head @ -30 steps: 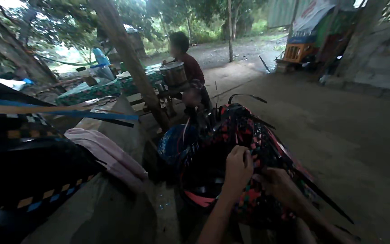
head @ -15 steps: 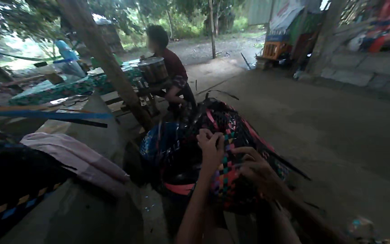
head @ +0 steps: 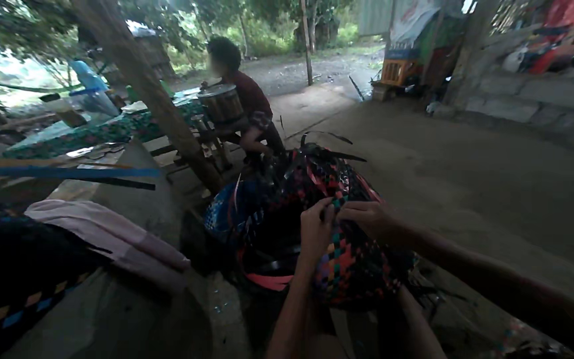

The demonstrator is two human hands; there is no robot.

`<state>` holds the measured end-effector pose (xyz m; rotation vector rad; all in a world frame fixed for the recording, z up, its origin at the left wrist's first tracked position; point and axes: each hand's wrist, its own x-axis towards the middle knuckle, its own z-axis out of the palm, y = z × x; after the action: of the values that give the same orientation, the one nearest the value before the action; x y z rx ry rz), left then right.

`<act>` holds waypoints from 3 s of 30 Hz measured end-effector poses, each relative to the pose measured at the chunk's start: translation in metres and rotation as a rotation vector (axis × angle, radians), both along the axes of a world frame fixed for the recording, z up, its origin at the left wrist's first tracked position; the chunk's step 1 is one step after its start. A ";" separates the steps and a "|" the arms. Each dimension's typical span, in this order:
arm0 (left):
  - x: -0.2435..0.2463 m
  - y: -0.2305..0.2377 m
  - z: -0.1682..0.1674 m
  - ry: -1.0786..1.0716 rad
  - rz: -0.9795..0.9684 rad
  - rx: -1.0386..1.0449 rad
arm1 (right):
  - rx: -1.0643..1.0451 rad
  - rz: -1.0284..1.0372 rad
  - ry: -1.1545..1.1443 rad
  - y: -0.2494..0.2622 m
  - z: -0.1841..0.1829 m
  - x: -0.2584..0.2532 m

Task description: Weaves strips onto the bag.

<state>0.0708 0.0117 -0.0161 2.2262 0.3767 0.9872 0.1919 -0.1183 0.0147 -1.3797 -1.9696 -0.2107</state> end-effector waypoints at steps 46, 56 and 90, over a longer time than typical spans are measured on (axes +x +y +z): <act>-0.035 0.032 -0.024 0.259 -0.037 -0.158 | -0.312 -0.384 0.295 -0.015 -0.032 0.063; -0.037 0.036 -0.035 0.152 0.040 -0.141 | -0.492 -0.046 0.125 -0.001 -0.025 0.056; -0.035 0.019 -0.039 0.047 -0.135 -0.190 | -0.104 -0.309 0.057 0.027 -0.019 -0.004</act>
<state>0.0361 0.0307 -0.0551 2.0765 0.3227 0.7949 0.1884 -0.0910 -0.0044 -1.7371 -1.7347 -0.2110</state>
